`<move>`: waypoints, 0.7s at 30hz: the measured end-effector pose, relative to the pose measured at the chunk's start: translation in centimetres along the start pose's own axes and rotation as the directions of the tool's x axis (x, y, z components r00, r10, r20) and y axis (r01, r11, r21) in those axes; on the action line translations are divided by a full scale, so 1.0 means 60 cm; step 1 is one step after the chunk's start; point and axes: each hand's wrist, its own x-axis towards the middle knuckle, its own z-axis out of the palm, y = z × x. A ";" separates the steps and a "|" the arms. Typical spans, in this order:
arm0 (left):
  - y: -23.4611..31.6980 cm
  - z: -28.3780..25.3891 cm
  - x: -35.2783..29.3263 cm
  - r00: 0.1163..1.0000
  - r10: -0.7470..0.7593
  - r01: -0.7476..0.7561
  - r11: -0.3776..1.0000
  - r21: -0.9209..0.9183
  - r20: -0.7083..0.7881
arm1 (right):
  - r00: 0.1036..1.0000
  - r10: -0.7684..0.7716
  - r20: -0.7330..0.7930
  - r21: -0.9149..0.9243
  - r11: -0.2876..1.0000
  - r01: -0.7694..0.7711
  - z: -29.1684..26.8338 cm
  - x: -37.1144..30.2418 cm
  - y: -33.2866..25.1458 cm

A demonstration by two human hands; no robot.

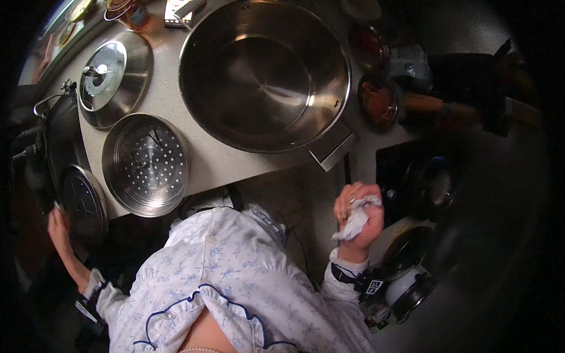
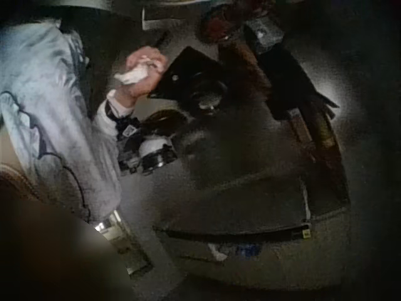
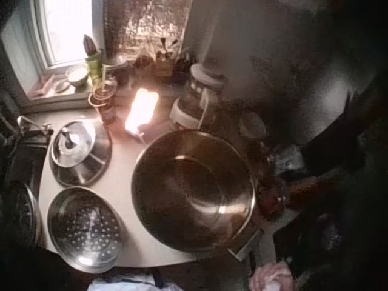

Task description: The person wipes the interior and exterior of a stainless steel steamer insert and a pot with a cloth. They then place the steamer insert into the pot on the stovetop and cover it with a lid.

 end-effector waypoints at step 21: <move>0.482 0.533 -0.057 0.383 0.536 0.483 0.578 -0.658 0.752 | 0.986 -0.169 0.012 -0.292 0.942 0.165 0.039 0.045 -0.048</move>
